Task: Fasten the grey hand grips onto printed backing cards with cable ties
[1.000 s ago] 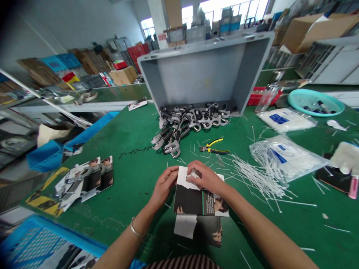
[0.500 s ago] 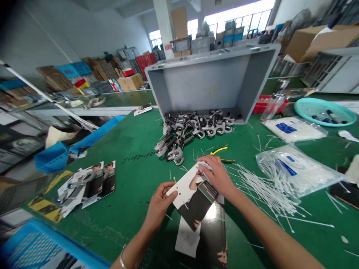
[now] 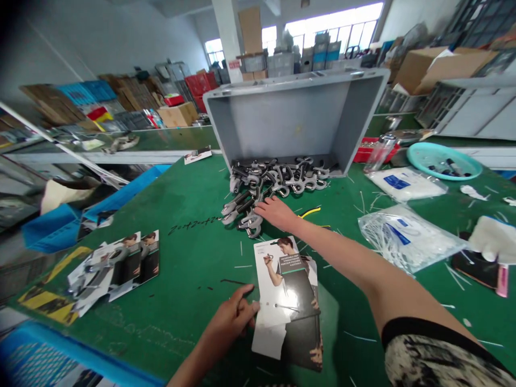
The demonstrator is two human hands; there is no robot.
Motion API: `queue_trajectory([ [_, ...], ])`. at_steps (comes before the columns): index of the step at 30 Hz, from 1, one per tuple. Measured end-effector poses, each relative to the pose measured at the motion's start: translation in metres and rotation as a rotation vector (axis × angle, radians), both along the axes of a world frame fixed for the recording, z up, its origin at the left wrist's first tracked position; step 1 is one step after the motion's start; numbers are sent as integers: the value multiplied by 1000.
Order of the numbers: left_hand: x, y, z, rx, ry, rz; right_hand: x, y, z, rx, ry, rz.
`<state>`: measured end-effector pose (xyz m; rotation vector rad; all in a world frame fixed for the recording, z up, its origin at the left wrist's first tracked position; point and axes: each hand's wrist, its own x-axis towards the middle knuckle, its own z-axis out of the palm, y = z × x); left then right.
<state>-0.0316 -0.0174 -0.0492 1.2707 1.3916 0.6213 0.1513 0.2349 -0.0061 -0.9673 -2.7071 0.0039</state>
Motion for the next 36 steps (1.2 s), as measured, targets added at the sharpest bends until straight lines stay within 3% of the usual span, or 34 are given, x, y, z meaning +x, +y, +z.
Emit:
queue_trajectory([
  [3,-21,15,10,85,18,118,31,-28,15,-27,118,-92],
  [5,-24,28,20,189,1,179,51,-55,24,-160,330,-220],
  [7,-17,42,31,356,7,170,66,-86,29,-486,541,-295],
  [10,0,57,43,573,57,29,75,-127,27,-1044,752,-322],
  [12,10,62,43,632,83,-89,74,-147,19,-1271,805,-344],
  [14,15,63,35,657,122,-156,70,-159,9,-1373,781,-360],
  [17,16,57,19,671,229,-198,69,-166,-2,-1225,585,-384],
  [21,16,49,10,651,319,-302,83,-177,-4,-608,195,-559],
  [23,19,51,13,654,331,-268,91,-188,-3,-454,189,-489],
  [27,33,72,21,694,339,-208,90,-213,-6,-544,315,-177],
  [31,54,86,17,670,261,-235,75,-212,-20,-557,470,-227],
  [36,60,78,5,614,146,-133,69,-187,-35,-572,734,-354],
])
